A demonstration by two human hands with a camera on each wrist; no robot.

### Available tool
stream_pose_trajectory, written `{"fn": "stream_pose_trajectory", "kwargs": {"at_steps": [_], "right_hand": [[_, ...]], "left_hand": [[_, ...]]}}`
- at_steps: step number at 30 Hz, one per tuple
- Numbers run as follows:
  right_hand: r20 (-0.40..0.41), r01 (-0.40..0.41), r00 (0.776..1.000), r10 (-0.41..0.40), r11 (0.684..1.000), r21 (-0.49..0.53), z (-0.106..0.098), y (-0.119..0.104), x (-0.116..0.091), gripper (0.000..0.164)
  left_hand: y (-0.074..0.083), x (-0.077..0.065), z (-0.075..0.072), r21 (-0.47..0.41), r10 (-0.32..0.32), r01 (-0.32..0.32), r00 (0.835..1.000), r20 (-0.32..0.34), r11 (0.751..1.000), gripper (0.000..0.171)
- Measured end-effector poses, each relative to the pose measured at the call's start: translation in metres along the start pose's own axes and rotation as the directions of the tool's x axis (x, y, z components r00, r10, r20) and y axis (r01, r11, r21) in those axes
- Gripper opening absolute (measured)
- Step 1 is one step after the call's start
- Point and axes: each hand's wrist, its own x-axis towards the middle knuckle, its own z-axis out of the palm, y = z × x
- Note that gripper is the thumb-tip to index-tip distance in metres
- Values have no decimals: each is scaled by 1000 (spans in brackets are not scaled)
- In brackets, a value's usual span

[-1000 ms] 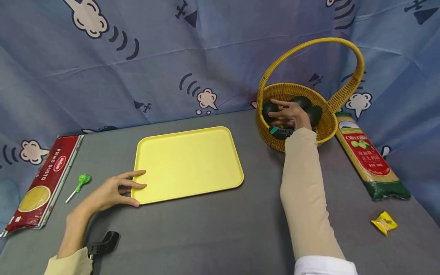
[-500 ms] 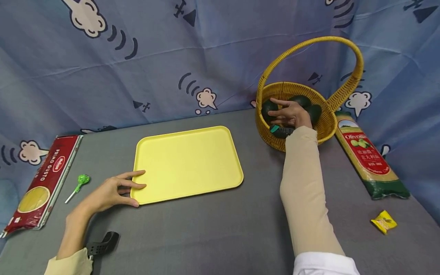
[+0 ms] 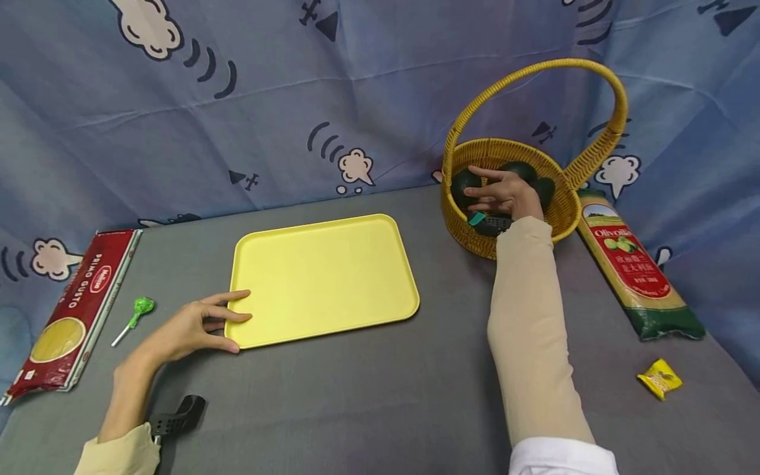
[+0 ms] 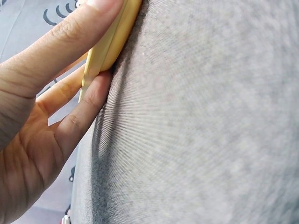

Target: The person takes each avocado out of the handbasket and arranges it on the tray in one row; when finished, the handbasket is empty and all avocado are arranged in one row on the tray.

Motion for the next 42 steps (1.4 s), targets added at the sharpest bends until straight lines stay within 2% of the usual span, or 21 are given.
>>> {"fn": "stream_pose_trajectory", "kwargs": {"at_steps": [16, 23, 32, 37, 42], "right_hand": [[32, 22, 999, -21, 1000, -21, -8, 1, -14, 77], [58, 43, 998, -39, 997, -61, -9, -7, -21, 77], [60, 76, 995, -74, 997, -27, -11, -4, -32, 75], [47, 112, 993, -109, 993, -47, -12, 0, -39, 74], [60, 141, 989, -134, 982, -128, -13, 4, -47, 74]], "left_hand": [[4, 1, -1, 33, 24, -24, 1000, 2, 999, 49], [6, 0, 0, 43, 4, -4, 1000, 6, 999, 49], [7, 0, 1, 39, -5, 5, 1000, 7, 999, 49], [5, 1, 0, 41, 11, -11, 1000, 9, 999, 50], [4, 1, 0, 44, 13, -13, 1000, 9, 999, 49]]}}
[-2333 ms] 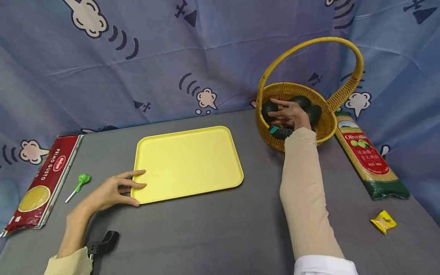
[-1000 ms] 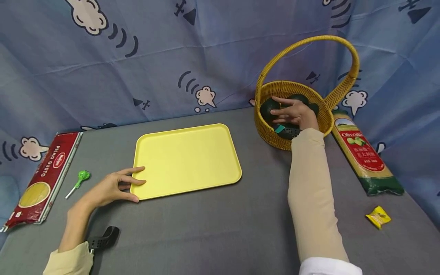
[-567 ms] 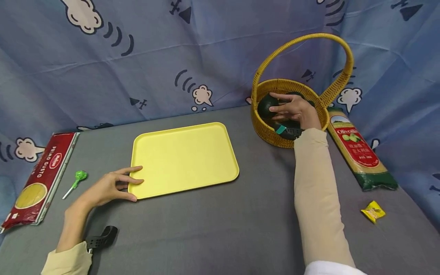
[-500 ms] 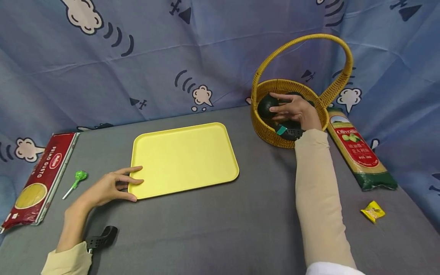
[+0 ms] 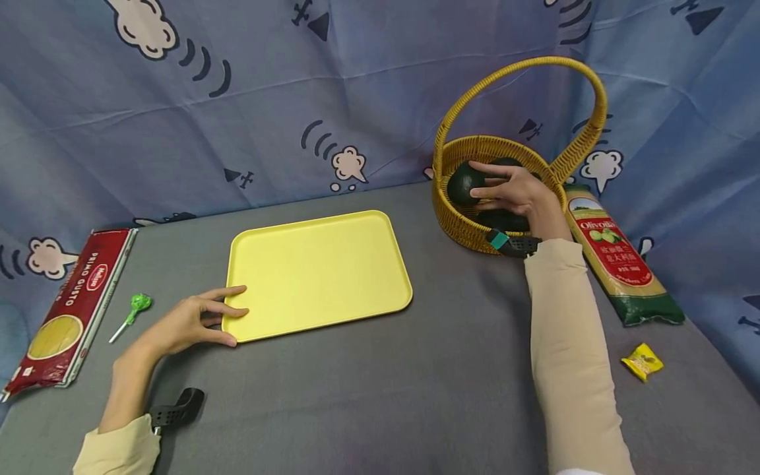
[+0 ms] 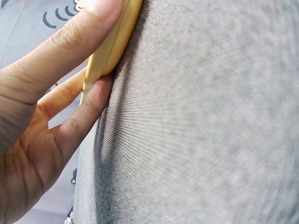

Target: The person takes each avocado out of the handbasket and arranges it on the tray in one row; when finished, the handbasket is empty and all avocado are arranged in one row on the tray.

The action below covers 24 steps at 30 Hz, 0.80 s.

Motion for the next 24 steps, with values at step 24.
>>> {"fn": "stream_pose_trajectory", "kwargs": {"at_steps": [24], "right_hand": [[-58, 124, 992, -113, 958, 258, 31, -2, -46, 69]], "left_hand": [[5, 0, -4, 76, 21, -21, 1000, -1, 997, 49]]}}
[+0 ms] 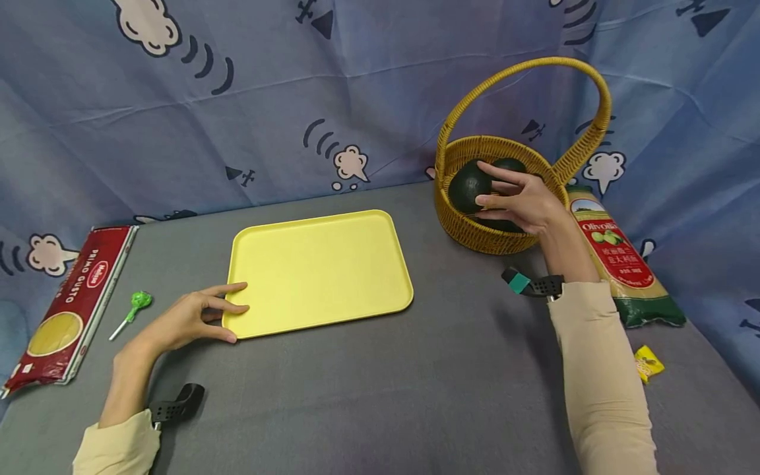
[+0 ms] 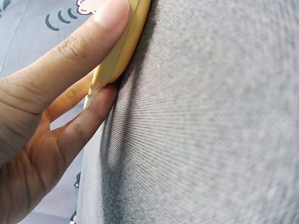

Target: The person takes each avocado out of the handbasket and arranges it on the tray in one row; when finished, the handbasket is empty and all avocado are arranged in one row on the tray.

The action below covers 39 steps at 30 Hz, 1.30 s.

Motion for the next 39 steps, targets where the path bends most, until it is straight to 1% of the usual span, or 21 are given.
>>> {"fn": "stream_pose_trajectory", "kwargs": {"at_steps": [5, 8, 11, 15, 20, 24, 27, 35, 39], "right_hand": [[60, 27, 998, -29, 999, 35, 12, -1, -10, 70], [93, 54, 994, -56, 998, 22, 21, -2, -13, 69], [116, 85, 990, -85, 996, 5, 33, -1, -11, 68], [172, 114, 978, -116, 993, 21, 46, 5, -2, 67], [223, 111, 967, -119, 993, 45, 59, 17, 11, 68], [279, 126, 950, -138, 990, 62, 67, 27, 23, 67], [316, 138, 937, -149, 989, 56, 75, 33, 33, 67], [402, 130, 906, -129, 991, 25, 103, 46, 56, 69], [425, 114, 897, -120, 993, 40, 115, 50, 63, 68]], "left_hand": [[-1, 0, 0, -12, 8, -8, 1000, 2, 1000, 49], [-1, 0, 0, -19, 16, -16, 1000, 5, 1000, 49], [-1, 0, 0, -19, 16, -16, 1000, 3, 1000, 49], [0, -1, -1, -23, 13, -13, 1000, 3, 1000, 49], [-1, 0, 0, -19, 12, -12, 1000, 4, 1000, 49], [0, 1, 1, 9, 5, -5, 1000, 3, 1000, 49], [1, 1, 0, 23, 4, -4, 1000, 2, 1000, 49], [1, 1, 0, 31, 8, -8, 1000, -3, 999, 48], [1, 0, 1, 39, 4, -3, 1000, -5, 999, 48]]}}
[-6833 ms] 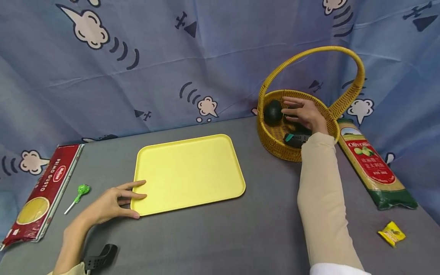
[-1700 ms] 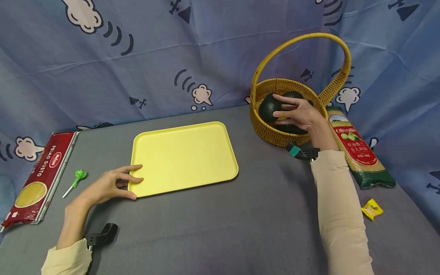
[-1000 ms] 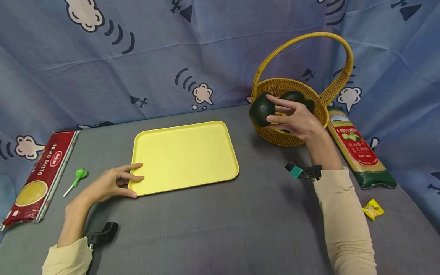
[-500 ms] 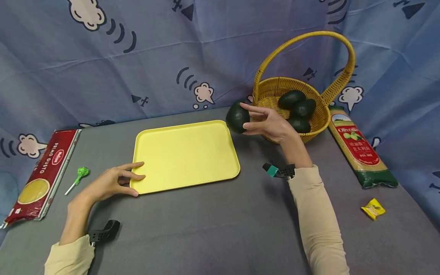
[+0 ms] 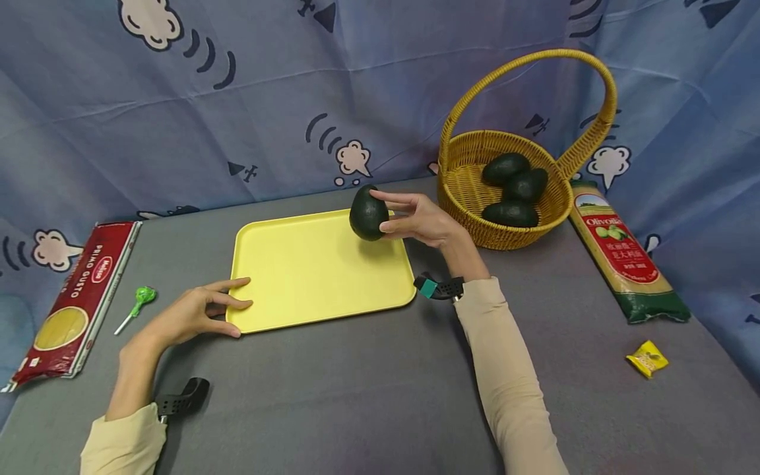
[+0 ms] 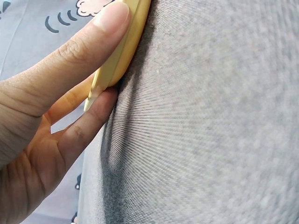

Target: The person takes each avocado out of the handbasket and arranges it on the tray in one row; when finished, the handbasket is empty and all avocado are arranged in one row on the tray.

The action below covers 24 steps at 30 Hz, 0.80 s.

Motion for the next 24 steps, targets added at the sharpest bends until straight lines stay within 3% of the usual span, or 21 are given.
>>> {"fn": "stream_pose_trajectory", "kwargs": {"at_steps": [24], "right_hand": [[49, -40, 998, 35, 996, 84, 38, 27, 59, 68]], "left_hand": [[-1, 0, 1, 5, -10, 10, 1000, -3, 1000, 49]]}}
